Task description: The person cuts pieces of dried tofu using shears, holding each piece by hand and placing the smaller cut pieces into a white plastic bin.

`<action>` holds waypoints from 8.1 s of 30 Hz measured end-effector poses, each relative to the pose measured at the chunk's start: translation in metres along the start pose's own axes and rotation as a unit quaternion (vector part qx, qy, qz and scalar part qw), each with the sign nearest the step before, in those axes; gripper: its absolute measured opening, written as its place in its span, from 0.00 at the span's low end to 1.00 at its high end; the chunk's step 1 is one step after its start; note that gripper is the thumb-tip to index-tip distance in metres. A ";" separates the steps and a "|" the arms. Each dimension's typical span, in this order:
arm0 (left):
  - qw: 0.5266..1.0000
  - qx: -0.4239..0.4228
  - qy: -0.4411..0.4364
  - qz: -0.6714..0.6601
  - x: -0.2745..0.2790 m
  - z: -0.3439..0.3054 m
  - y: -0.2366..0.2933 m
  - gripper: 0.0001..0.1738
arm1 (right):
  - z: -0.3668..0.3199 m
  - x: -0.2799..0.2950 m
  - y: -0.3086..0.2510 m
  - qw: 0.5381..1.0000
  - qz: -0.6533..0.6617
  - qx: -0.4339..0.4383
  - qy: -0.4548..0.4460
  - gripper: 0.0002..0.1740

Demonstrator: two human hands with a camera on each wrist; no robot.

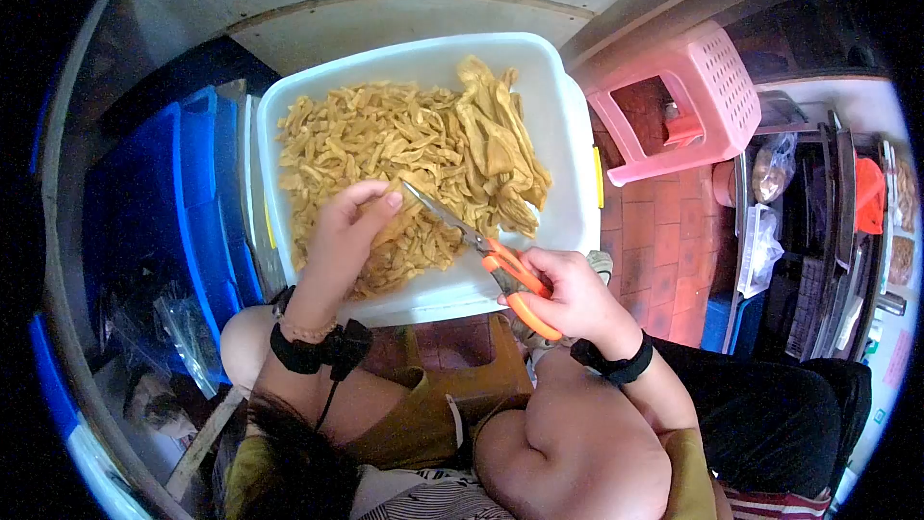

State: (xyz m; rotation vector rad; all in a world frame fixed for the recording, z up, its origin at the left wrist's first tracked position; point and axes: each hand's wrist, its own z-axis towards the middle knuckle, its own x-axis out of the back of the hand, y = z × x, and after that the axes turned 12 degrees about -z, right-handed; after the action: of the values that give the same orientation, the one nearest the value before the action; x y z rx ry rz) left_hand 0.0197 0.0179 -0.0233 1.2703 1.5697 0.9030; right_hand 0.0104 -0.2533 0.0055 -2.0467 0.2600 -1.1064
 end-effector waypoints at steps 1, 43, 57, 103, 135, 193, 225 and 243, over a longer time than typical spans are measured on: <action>1.000 -0.001 -0.001 0.001 0.001 0.002 -0.001 0.16 | 0.000 0.001 -0.001 1.000 0.000 0.000 0.001 0.13; 0.997 0.001 -0.075 0.012 -0.006 -0.009 -0.006 0.13 | 0.007 0.018 -0.010 0.995 -0.084 0.030 -0.053 0.29; 0.990 0.013 0.015 -0.142 -0.005 0.002 -0.004 0.18 | 0.005 0.010 0.003 0.993 -0.118 0.011 0.010 0.32; 0.989 -0.033 -0.140 -0.045 -0.011 -0.004 0.006 0.13 | 0.010 0.011 -0.021 0.989 -0.149 0.004 0.005 0.30; 0.986 -0.008 -0.163 0.024 -0.012 -0.006 0.001 0.16 | 0.010 0.000 -0.013 0.990 -0.122 0.047 0.046 0.26; 0.992 -0.068 0.014 0.109 -0.009 -0.001 0.007 0.14 | 0.012 -0.010 -0.017 0.995 -0.079 -0.057 0.017 0.30; 0.986 0.053 -0.072 -0.138 -0.003 0.001 0.001 0.22 | 0.008 0.004 -0.012 0.984 -0.166 -0.046 0.033 0.33; 0.983 0.058 -0.103 -0.139 -0.008 -0.002 0.002 0.14 | 0.010 0.013 -0.010 0.976 -0.217 0.000 0.025 0.33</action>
State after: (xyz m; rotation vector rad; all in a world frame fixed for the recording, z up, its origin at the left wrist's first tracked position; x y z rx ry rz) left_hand 0.0188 0.0106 -0.0195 1.1476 1.6015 0.4939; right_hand 0.0238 -0.2476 0.0178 -2.1337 -0.1746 -1.4179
